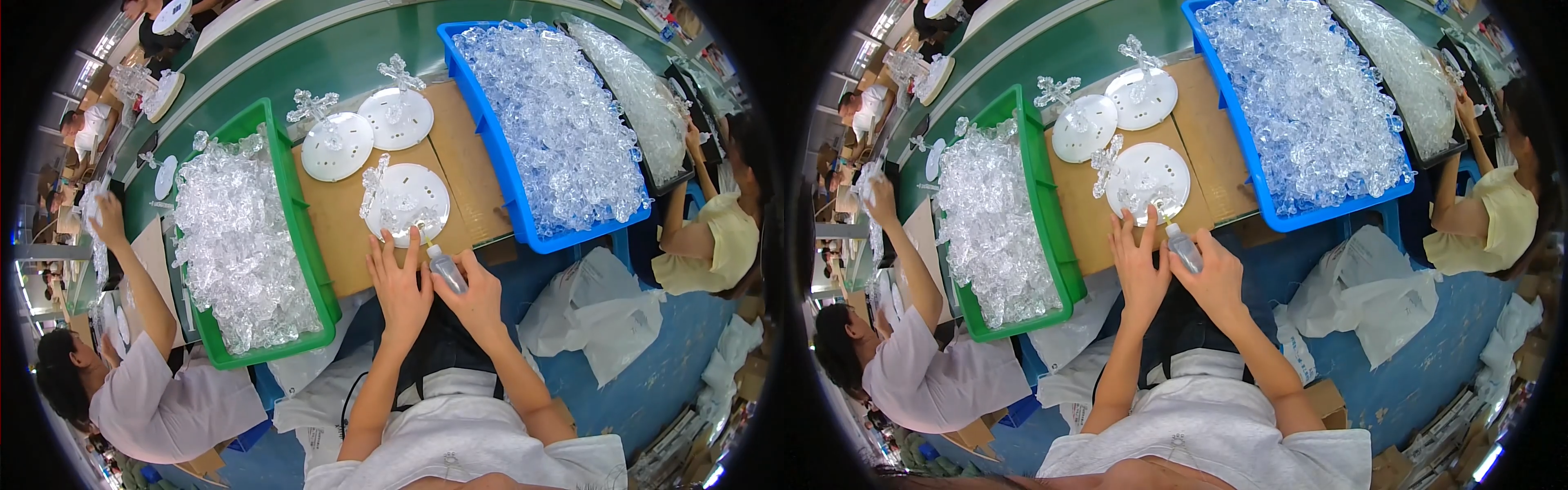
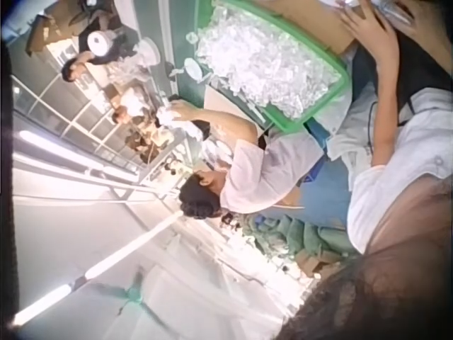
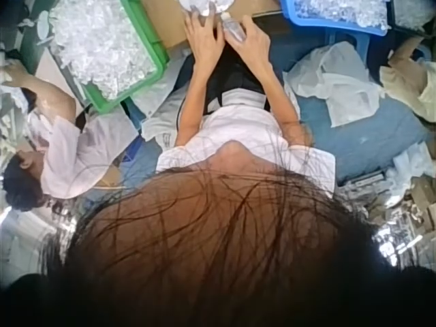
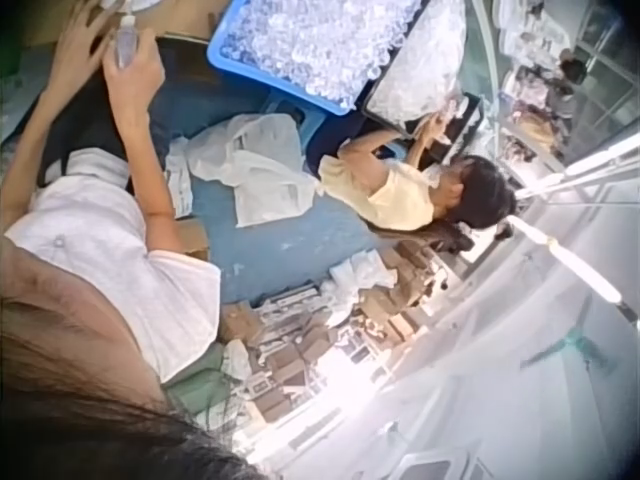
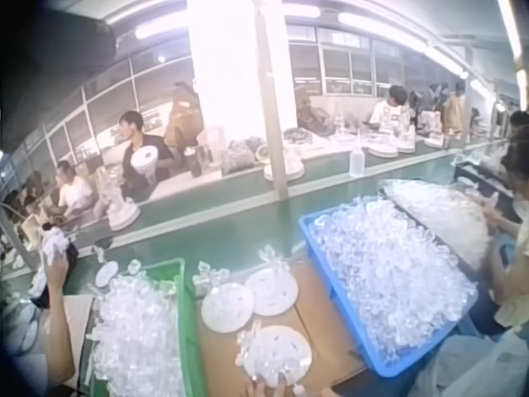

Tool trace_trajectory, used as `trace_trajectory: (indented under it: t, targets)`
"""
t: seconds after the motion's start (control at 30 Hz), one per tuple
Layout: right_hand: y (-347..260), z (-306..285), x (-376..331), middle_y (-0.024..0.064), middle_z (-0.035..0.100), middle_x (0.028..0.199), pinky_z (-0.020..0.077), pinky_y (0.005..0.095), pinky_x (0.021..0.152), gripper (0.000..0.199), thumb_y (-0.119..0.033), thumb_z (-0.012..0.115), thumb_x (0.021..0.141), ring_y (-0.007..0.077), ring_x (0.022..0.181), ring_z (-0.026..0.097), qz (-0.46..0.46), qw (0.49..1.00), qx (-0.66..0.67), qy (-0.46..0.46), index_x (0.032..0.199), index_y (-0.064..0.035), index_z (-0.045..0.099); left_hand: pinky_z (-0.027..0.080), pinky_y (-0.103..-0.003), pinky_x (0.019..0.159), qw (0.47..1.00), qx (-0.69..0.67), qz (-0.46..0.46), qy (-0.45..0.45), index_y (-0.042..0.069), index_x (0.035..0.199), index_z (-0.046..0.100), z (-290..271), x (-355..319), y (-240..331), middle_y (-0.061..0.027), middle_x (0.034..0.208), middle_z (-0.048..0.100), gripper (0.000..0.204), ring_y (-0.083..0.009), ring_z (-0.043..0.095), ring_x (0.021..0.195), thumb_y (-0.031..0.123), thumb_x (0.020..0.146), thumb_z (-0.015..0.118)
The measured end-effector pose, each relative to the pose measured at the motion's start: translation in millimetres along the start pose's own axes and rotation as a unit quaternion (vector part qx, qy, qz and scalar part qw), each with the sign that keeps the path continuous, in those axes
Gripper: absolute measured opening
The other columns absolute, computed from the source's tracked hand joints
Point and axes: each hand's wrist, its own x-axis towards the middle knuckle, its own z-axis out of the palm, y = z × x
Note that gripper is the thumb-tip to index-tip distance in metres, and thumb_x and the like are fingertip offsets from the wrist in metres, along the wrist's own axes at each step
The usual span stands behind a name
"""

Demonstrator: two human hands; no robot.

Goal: Apply glue to circular bases and attach decorative acrylic crystal pieces to assemble light fixtures on a factory line.

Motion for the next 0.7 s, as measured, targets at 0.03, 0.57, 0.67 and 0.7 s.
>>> trace_trajectory:
  t: [0.03, 0.57, 0.67, 0.7]
  targets:
    - [0.2, -1.7, 1.0, 0.0123, 0.064, 0.072, 0.0487, 0.0337, 0.056, 0.027, -0.022, 0.073, 0.074, 0.0286, 0.063, 0.064, 0.000, 1.000, 0.000, 0.000, 0.087, -0.0037, 0.057, 0.020, -0.060, 0.106, 1.000, -0.002, -0.001, 0.001, 0.016, 0.141, 0.040, 0.3, 0.2, 1.0, -0.0295, 0.141, 0.029, 0.059, -0.0490, 0.021, 0.134, 0.013, 0.085, 0.057]
    - [12.2, -11.3, -3.5, 0.0109, 0.065, 0.080, 0.0498, 0.0283, 0.062, 0.028, -0.016, 0.073, 0.076, 0.0176, 0.066, 0.063, -0.008, 0.999, 0.037, -0.002, 0.094, -0.0014, 0.056, 0.027, -0.049, 0.107, 0.992, -0.124, 0.014, 0.001, -0.006, 0.129, 0.043, 2.4, -3.8, 18.2, -0.0241, 0.140, 0.038, 0.047, -0.0431, 0.030, 0.132, 0.004, 0.084, 0.051]
    - [12.7, -6.2, -1.9, 0.0110, 0.065, 0.080, 0.0501, 0.0292, 0.062, 0.029, -0.016, 0.073, 0.077, 0.0195, 0.066, 0.064, 0.023, 0.999, 0.035, 0.005, 0.095, -0.0018, 0.055, 0.028, -0.049, 0.106, 0.993, -0.118, 0.015, 0.001, -0.006, 0.128, 0.045, 3.8, -4.8, 16.9, -0.0230, 0.140, 0.039, 0.045, -0.0423, 0.031, 0.132, 0.005, 0.084, 0.052]
    - [12.2, -5.4, -2.5, 0.0111, 0.065, 0.080, 0.0501, 0.0293, 0.062, 0.029, -0.016, 0.073, 0.077, 0.0197, 0.066, 0.064, 0.028, 0.999, 0.037, 0.003, 0.095, -0.0018, 0.055, 0.029, -0.049, 0.105, 0.993, -0.115, 0.015, 0.002, -0.006, 0.127, 0.045, 4.2, -5.2, 16.4, -0.0225, 0.140, 0.039, 0.045, -0.0421, 0.031, 0.132, 0.005, 0.084, 0.052]
